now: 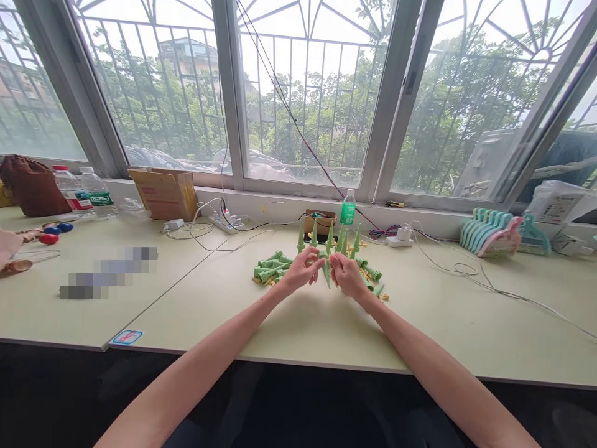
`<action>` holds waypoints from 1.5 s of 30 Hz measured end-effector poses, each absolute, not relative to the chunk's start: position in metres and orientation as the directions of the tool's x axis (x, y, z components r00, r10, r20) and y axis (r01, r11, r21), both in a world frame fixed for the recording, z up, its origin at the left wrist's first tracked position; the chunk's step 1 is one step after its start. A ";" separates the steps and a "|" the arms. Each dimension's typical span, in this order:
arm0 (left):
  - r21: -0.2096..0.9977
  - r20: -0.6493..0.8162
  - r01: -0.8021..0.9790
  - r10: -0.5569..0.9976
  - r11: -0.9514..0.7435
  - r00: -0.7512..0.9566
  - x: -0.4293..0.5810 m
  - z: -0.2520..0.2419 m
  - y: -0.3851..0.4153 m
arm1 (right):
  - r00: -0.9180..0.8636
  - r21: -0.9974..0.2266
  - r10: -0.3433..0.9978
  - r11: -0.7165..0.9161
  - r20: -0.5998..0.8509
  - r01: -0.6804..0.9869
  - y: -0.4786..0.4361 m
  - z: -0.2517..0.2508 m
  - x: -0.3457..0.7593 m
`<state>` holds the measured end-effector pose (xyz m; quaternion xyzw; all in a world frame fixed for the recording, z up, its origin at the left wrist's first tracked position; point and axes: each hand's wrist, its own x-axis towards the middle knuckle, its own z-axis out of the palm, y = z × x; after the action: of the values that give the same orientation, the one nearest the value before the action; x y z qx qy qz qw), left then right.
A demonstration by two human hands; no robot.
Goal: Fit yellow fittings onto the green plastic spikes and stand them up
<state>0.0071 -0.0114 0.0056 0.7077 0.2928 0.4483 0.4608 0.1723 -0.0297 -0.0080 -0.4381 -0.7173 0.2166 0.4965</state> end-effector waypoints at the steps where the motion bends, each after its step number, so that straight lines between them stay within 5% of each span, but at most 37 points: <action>1: 0.908 0.374 0.012 0.823 -0.419 0.427 0.007 0.005 -0.011 | -0.118 -0.749 0.846 0.518 0.520 0.413 -0.030 -0.008 0.172; 18: 0.667 0.598 0.267 0.713 -0.696 0.365 0.012 -0.001 -0.014 | -0.081 -0.800 0.878 0.464 0.471 0.381 -0.032 -0.005 0.170; 26: 0.676 0.594 0.257 0.717 -0.691 0.366 0.014 0.005 -0.024 | -0.100 -0.784 0.867 0.486 0.489 0.385 -0.034 -0.003 0.166; 35: 0.924 0.344 0.094 0.914 -0.370 0.216 0.014 0.006 -0.013 | -0.092 -0.779 0.861 0.494 0.500 0.385 -0.033 -0.004 0.168; 40: 0.992 0.114 -0.001 0.902 -0.125 0.417 0.011 0.007 -0.013 | -0.131 -0.764 0.844 0.529 0.521 0.369 -0.033 -0.005 0.168; 45: 0.994 0.103 -0.024 0.856 -0.106 0.507 0.010 0.005 -0.015 | -0.141 -0.762 0.847 0.524 0.512 0.380 -0.033 -0.005 0.169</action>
<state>0.0096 -0.0145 0.0055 0.6415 0.3243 0.3760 0.5848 0.1690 -0.0330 -0.0050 -0.4276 -0.7178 0.2351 0.4966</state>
